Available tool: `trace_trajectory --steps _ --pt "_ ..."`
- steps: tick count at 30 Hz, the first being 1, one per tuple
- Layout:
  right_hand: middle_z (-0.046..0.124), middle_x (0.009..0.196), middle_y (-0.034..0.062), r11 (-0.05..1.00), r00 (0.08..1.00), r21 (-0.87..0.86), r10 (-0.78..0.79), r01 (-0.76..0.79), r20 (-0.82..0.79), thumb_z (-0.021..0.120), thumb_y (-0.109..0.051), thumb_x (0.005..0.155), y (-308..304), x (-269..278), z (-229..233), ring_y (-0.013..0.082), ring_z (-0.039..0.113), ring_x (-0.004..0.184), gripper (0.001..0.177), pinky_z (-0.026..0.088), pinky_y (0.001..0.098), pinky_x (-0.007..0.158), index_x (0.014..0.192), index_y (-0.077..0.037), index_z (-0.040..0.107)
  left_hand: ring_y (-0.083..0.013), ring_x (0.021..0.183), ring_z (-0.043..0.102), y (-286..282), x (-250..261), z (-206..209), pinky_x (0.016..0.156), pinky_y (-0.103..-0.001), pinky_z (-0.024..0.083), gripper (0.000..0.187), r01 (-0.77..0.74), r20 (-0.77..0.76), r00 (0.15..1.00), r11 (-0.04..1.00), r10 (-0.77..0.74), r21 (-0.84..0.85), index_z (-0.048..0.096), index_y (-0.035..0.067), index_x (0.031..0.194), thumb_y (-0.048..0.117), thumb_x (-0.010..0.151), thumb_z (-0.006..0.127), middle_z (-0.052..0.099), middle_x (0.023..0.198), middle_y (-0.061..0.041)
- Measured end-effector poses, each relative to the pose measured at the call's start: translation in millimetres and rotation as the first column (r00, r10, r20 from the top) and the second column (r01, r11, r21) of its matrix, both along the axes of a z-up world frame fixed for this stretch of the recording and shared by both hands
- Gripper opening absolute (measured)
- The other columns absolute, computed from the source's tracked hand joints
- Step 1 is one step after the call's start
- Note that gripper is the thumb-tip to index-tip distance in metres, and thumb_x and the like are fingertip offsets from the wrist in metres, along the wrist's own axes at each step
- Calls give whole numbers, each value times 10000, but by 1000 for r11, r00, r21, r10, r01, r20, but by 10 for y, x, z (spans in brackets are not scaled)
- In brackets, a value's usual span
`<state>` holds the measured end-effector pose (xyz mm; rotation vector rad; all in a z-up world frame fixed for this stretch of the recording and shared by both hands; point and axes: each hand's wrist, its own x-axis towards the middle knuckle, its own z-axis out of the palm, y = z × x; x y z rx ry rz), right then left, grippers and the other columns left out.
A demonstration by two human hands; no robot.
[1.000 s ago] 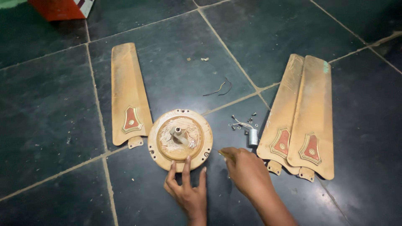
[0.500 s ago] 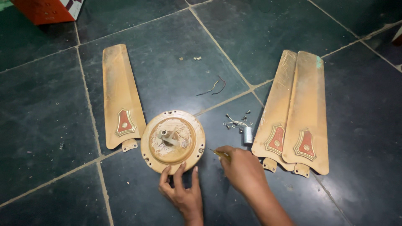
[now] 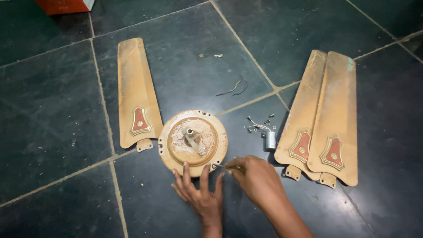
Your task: The person assembles an electric fan by attaching a fan blade to the central hub using a screwdriver. They insert screws and tighten them to secure the blade in place.
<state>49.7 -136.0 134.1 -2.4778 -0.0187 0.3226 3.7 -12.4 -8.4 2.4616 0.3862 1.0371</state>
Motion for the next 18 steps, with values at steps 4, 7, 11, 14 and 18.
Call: trace_trajectory --steps 4,7,11,14,18 --pt "761 966 84 999 999 -36 27 -27 -18 752 -266 824 59 -21 -11 300 724 912 235 555 419 815 1048 -225 809 -466 1499 288 2 -32 1 1187 -705 229 347 7 -39 999 996 -10 -86 699 243 1165 367 849 769 422 1535 -131" --pt "753 951 79 995 998 -65 70 -70 1 751 -259 826 86 -35 -10 302 715 896 273 549 423 804 1093 -241 804 -458 1507 295 -11 -44 15 1195 -698 242 302 -9 -45 999 994 4 -111 704 240 1160 327 875 758 428 1536 -131" --pt "722 902 76 989 993 -110 101 -95 54 758 -225 802 115 -67 8 307 699 865 292 544 433 774 1090 -244 799 -469 1503 280 -6 -40 45 1186 -694 245 250 15 -11 1000 994 -16 -111 720 245 1120 316 881 751 423 1535 -138" --pt "696 874 79 985 989 -128 126 -116 73 763 -197 782 128 -86 25 313 688 854 313 541 437 763 1091 -240 798 -472 1503 266 8 -43 61 1180 -705 228 229 32 -19 999 991 -35 -128 733 241 1091 314 875 752 422 1533 -140" --pt "686 854 90 980 978 -151 152 -131 142 767 -174 764 154 -104 6 322 684 845 313 541 441 744 1070 -231 805 -480 1507 257 26 -61 40 1173 -721 209 204 49 -48 997 988 -57 -148 756 250 1064 298 866 753 419 1549 -133"
